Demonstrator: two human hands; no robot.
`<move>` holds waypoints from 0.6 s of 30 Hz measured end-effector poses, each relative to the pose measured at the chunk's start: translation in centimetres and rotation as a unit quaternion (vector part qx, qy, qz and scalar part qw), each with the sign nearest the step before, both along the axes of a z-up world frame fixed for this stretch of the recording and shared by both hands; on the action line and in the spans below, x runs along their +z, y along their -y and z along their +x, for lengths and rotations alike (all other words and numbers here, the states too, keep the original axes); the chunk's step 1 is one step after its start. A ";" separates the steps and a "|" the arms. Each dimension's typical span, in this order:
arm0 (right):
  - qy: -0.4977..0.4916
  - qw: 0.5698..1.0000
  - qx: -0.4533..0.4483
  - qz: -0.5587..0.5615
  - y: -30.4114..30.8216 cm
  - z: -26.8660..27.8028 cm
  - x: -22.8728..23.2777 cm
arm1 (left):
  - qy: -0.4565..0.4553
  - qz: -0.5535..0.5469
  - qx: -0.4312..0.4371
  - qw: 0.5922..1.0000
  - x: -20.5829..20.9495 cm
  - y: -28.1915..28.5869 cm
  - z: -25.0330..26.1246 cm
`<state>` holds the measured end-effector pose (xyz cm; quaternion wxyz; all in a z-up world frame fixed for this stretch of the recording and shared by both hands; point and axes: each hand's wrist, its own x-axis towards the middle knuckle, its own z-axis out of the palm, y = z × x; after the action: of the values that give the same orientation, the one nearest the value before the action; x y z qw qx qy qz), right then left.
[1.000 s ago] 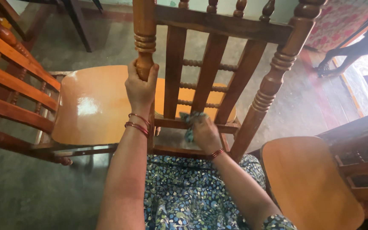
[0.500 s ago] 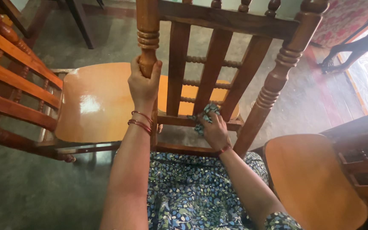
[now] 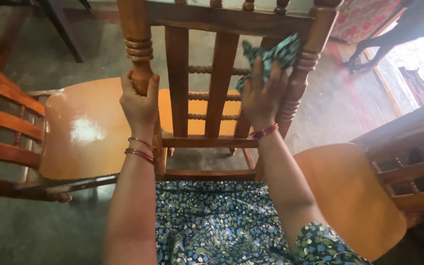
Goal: The person wipes the backrest and seat of a wooden chair using a patterned cloth. They systematically clean the vertical spindles, horizontal rails, and the flat seat surface of the chair.
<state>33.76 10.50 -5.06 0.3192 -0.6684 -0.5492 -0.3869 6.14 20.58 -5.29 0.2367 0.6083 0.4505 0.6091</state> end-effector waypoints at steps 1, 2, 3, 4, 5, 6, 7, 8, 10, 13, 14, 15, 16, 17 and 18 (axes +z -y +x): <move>-0.005 1.000 0.010 -0.009 0.5 0.0 -1.7 | -0.009 0.018 0.006 1.000 -0.1 -0.2 0.0; -0.010 1.000 0.021 -0.019 1.1 0.1 -3.6 | -0.008 0.014 0.005 1.000 -0.1 -0.3 0.0; -0.073 0.994 0.017 -0.080 1.3 0.0 -5.5 | -0.007 0.010 0.004 1.000 -0.2 -0.4 0.0; -0.137 0.980 0.013 -0.143 1.8 -0.2 -7.5 | -0.006 0.004 0.003 1.000 -0.3 -0.4 0.0; -0.284 0.951 0.012 -0.124 2.6 -1.2 -9.6 | -0.010 0.006 0.004 1.000 -0.4 -0.3 -0.1; -0.422 0.901 0.012 -0.101 3.3 -2.5 -11.4 | -0.013 0.011 0.006 1.000 -0.4 -0.3 -0.2; -0.197 0.973 -0.046 -0.108 4.7 -3.4 -12.9 | -0.016 0.016 0.007 1.000 -0.3 -0.3 -0.1; 0.036 0.988 -0.102 -0.113 5.8 -4.4 -13.9 | -0.013 0.012 0.002 1.000 -0.3 -0.3 -0.1; 0.027 0.980 -0.122 -0.157 6.5 -5.0 -14.0 | -0.006 0.005 -0.007 1.000 -0.2 -0.3 -0.1; -0.353 0.904 -0.104 -0.219 6.8 -5.8 -11.4 | 0.005 0.023 -0.017 1.000 0.0 0.2 -0.2; -0.523 0.818 -0.081 -0.225 6.5 -5.7 -10.1 | 0.002 0.022 -0.016 1.000 0.1 0.1 -0.2; -0.398 0.893 -0.041 -0.205 6.7 -5.6 -8.9 | -0.001 0.021 -0.015 1.000 0.3 0.2 -0.3; -0.263 0.947 0.000 -0.182 7.4 -5.5 -7.8 | -0.005 0.019 -0.014 1.000 0.3 0.4 -0.3; -0.122 0.979 0.040 -0.156 7.8 -5.6 -6.7 | -0.002 0.013 -0.016 1.000 0.4 0.4 -0.3; -0.131 0.982 0.058 -0.125 7.6 -5.7 -5.3 | 0.001 0.006 -0.015 1.000 0.4 0.4 -0.2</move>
<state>28.08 2.90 -10.34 0.3242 -0.7147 -0.5849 -0.2048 5.89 20.16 -4.92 0.2431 0.6155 0.4373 0.6090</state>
